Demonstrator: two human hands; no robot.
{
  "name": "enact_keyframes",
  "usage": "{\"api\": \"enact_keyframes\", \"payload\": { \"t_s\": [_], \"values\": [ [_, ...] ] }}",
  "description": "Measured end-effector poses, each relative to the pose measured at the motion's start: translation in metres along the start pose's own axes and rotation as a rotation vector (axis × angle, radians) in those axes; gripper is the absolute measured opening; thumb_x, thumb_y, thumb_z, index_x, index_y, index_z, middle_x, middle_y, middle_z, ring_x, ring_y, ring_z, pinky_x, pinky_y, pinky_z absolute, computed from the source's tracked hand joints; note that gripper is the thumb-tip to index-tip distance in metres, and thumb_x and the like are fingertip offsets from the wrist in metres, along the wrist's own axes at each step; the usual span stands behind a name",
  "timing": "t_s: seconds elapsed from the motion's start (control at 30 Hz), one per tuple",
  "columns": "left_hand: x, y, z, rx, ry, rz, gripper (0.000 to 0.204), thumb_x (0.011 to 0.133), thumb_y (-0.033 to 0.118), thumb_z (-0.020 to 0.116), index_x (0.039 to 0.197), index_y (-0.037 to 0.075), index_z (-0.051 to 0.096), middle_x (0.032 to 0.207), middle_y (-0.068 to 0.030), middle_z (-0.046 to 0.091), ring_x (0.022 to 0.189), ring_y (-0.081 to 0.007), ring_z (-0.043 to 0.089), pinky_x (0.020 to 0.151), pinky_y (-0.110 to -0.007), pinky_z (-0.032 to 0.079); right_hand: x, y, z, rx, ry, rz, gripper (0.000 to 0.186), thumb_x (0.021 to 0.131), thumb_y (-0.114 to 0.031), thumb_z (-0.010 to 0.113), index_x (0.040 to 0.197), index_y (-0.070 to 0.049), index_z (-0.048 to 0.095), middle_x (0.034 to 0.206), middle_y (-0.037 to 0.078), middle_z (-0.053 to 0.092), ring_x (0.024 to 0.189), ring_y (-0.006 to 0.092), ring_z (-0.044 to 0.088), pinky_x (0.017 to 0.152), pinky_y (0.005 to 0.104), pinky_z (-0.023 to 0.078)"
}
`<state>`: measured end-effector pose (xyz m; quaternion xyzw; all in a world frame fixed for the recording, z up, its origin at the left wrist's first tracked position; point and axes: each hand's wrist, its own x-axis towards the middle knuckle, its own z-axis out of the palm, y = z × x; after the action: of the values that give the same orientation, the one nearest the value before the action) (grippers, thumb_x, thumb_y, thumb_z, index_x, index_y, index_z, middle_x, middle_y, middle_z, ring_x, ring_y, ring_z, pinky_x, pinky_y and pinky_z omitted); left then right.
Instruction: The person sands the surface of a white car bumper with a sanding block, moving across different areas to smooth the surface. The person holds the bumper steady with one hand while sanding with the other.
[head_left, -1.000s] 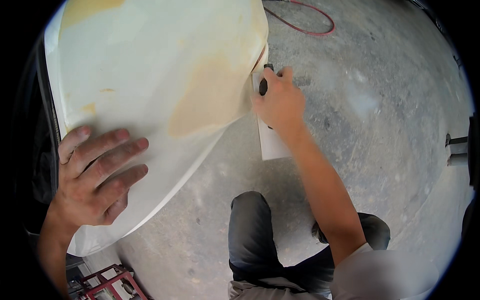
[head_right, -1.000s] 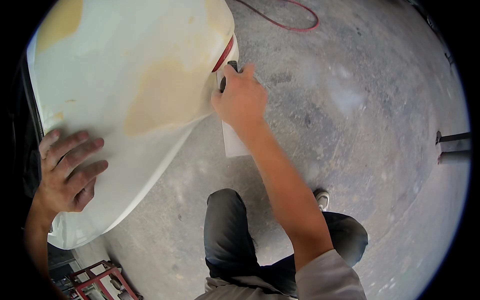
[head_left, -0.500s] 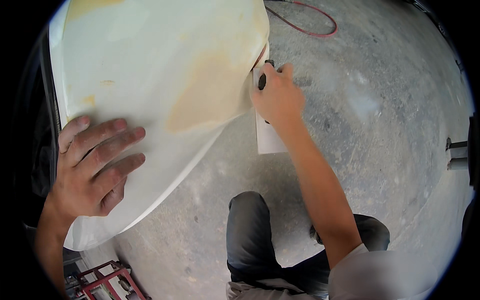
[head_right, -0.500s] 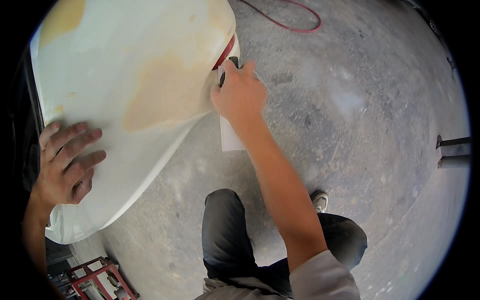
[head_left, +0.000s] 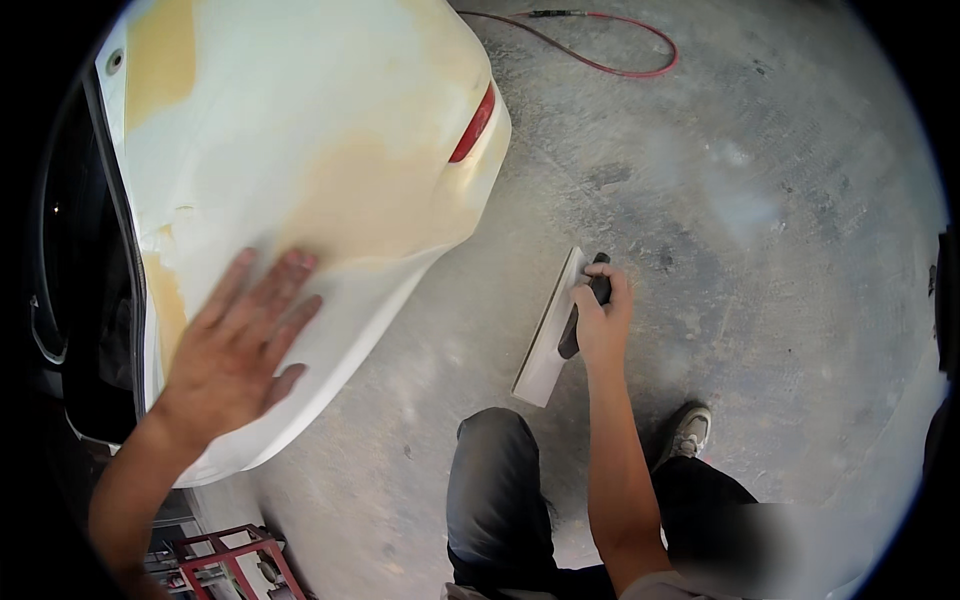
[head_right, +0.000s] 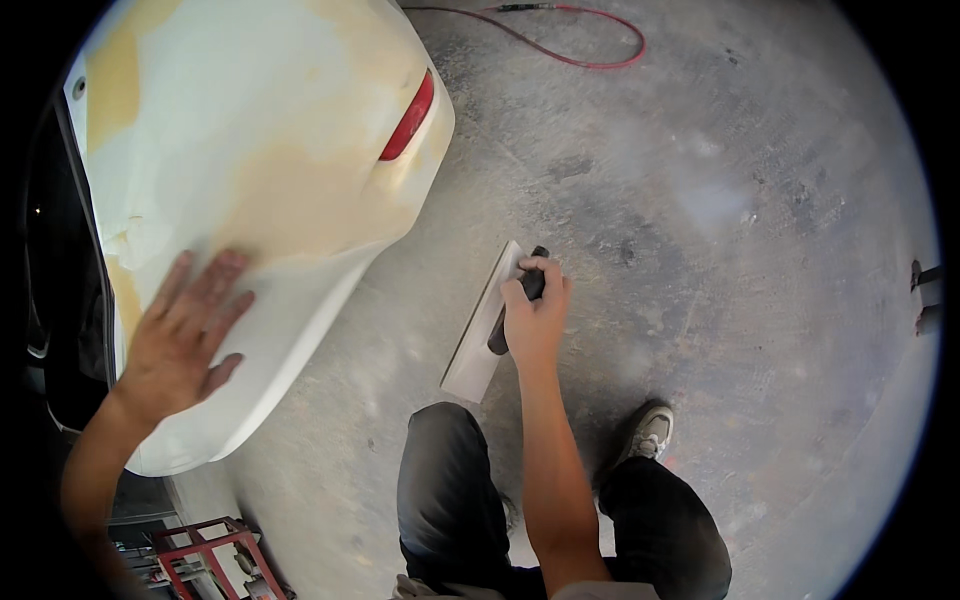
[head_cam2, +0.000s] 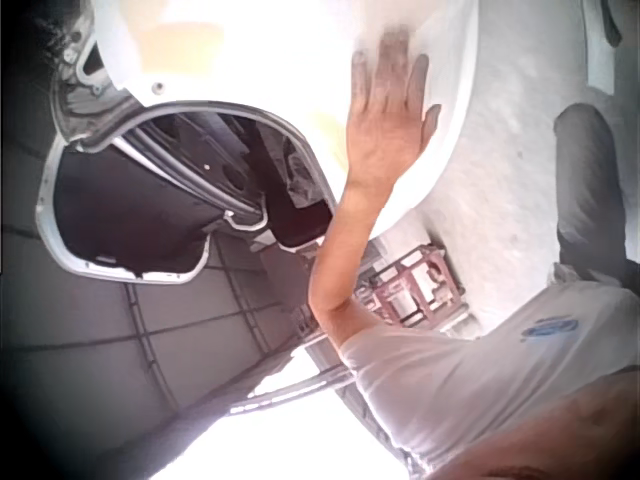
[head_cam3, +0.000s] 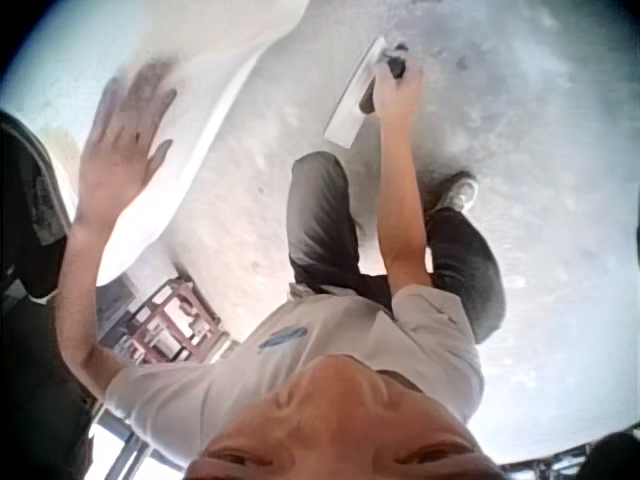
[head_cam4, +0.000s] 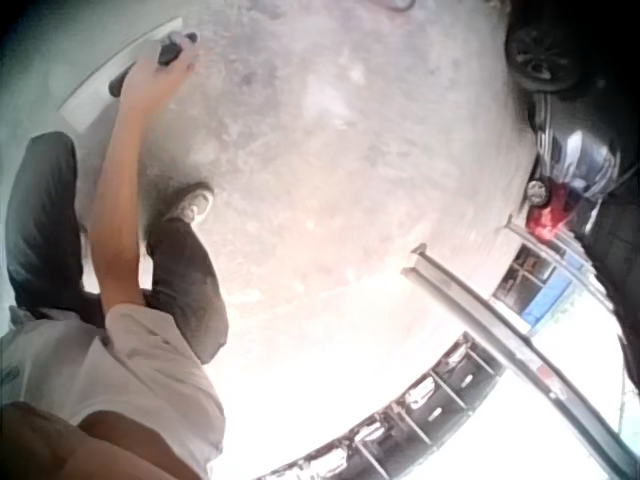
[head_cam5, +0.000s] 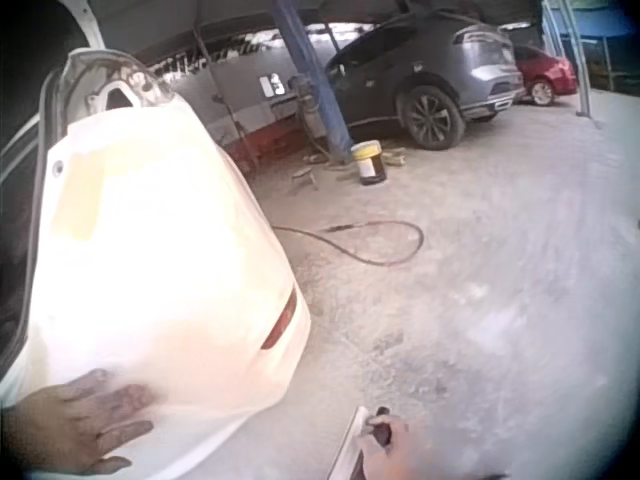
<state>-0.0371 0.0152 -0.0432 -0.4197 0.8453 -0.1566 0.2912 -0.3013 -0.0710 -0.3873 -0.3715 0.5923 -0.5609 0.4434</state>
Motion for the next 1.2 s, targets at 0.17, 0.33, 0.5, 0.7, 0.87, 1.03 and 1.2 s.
{"api": "enact_keyframes", "payload": {
  "t_s": [0.17,0.33,0.5,0.7,0.87,1.03,1.2],
  "values": [
    [0.126,0.026,0.055,0.163,0.001,0.025,0.067,0.095,0.046,0.064,0.144,0.001,0.057,0.162,-0.0176,0.042,0.156,-0.0283,0.030,0.132,-0.045,0.015,-0.032,0.022,0.004,0.288,0.003,0.362,0.031,0.079,-0.010,0.072,0.109,-0.004,0.065,0.108,0.010,0.052,0.094,0.0184,0.057,0.084,0.0334,0.049],
    [0.194,0.034,0.085,0.333,0.033,-0.116,0.066,0.100,0.047,0.057,0.147,0.000,0.054,0.161,-0.0172,0.044,0.154,-0.0281,0.032,0.132,-0.044,0.014,-0.037,0.012,0.014,0.333,0.006,0.304,0.030,0.080,-0.010,0.071,0.108,-0.002,0.065,0.090,0.004,0.057,0.078,0.0139,0.055,0.072,0.0296,0.048],
    [0.172,0.042,0.088,0.220,0.039,-0.090,0.065,0.100,0.044,0.059,0.146,-0.001,0.054,0.161,-0.0176,0.044,0.154,-0.0277,0.034,0.132,-0.044,0.015,-0.026,-0.017,0.006,0.445,-0.003,0.446,0.028,0.081,-0.010,0.069,0.108,-0.003,0.065,0.090,0.003,0.059,0.078,0.0133,0.053,0.072,0.0291,0.047],
    [0.185,0.040,0.089,0.204,0.122,-0.116,0.062,0.098,0.041,0.062,0.144,-0.001,0.056,0.159,-0.0188,0.047,0.152,-0.0283,0.037,0.131,-0.045,0.018,-0.020,-0.010,0.008,0.689,-0.032,0.692,0.028,0.084,-0.017,0.070,0.109,-0.004,0.067,0.095,0.003,0.062,0.083,0.0149,0.059,0.073,0.0285,0.048],
    [0.191,0.043,0.080,0.196,0.082,-0.177,0.056,0.098,0.037,0.063,0.139,-0.002,0.060,0.153,-0.0194,0.053,0.149,-0.0295,0.041,0.130,-0.045,0.021,-0.020,-0.017,0.014,0.831,0.005,0.794,0.029,0.087,-0.020,0.068,0.112,-0.006,0.068,0.098,0.004,0.064,0.085,0.0165,0.063,0.075,0.0311,0.051],
    [0.143,0.072,0.077,-0.379,-0.047,-0.051,0.060,0.092,0.028,0.073,0.143,0.003,0.056,0.151,-0.0162,0.055,0.147,-0.0310,0.044,0.126,-0.048,0.031,-0.017,-0.017,0.005,0.947,-0.243,0.960,0.034,0.092,-0.025,0.066,0.120,-0.005,0.065,0.105,0.008,0.067,0.091,0.0172,0.067,0.078,0.0324,0.055],
    [0.157,0.100,0.062,-0.687,0.229,0.101,0.078,0.078,0.022,0.086,0.146,0.009,0.050,0.145,-0.0115,0.059,0.140,-0.0330,0.051,0.121,-0.046,0.039,-0.054,0.038,0.012,1.064,-0.686,0.293,0.049,0.098,-0.032,0.067,0.136,-0.007,0.050,0.126,0.010,0.064,0.114,0.0228,0.064,0.094,0.0366,0.055]
  ]
}}
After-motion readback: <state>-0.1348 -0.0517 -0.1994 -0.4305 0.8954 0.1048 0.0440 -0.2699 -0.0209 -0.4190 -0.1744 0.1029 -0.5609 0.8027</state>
